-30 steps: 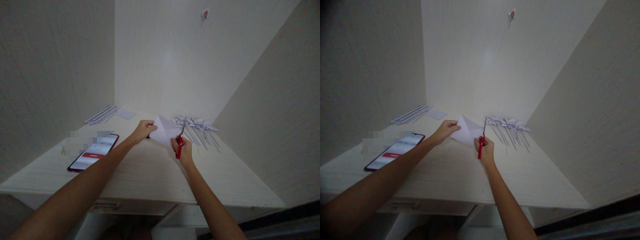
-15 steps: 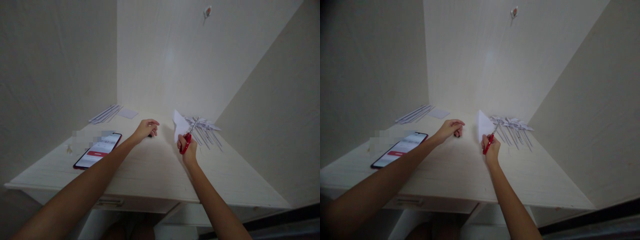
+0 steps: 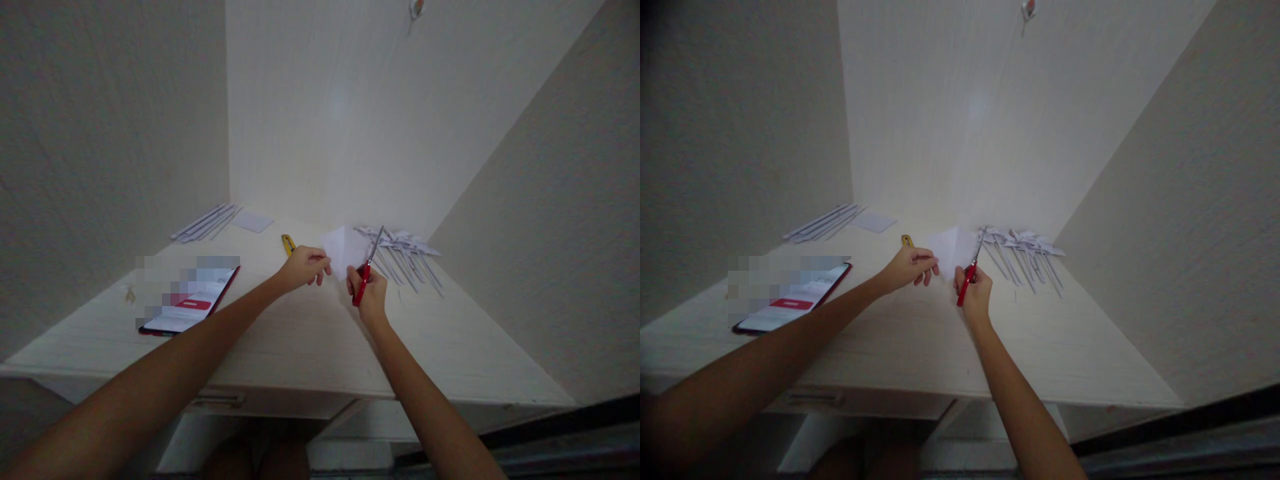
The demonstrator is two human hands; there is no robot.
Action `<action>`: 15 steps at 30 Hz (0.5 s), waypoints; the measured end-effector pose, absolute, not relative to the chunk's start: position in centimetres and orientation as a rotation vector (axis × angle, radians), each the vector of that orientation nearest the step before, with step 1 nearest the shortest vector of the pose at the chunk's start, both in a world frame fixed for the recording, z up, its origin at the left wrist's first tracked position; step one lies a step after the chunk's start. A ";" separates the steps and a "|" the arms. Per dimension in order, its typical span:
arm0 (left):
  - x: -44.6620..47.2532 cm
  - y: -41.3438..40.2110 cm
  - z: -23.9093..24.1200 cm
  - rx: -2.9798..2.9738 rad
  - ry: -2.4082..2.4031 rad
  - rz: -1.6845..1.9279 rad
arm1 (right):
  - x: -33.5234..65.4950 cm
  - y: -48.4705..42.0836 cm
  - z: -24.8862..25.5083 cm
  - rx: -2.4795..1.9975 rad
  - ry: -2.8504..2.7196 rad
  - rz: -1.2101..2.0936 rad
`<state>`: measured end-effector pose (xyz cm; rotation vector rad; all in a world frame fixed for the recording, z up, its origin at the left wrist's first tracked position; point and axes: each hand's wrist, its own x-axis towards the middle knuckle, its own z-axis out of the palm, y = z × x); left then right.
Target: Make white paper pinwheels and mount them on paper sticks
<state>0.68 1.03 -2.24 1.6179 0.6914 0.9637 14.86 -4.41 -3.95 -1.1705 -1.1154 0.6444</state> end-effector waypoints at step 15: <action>0.3 1.1 -2.4 1.482 0.699 0.874 | 15.1 -4.1 -4.0 -1.083 -1.142 0.713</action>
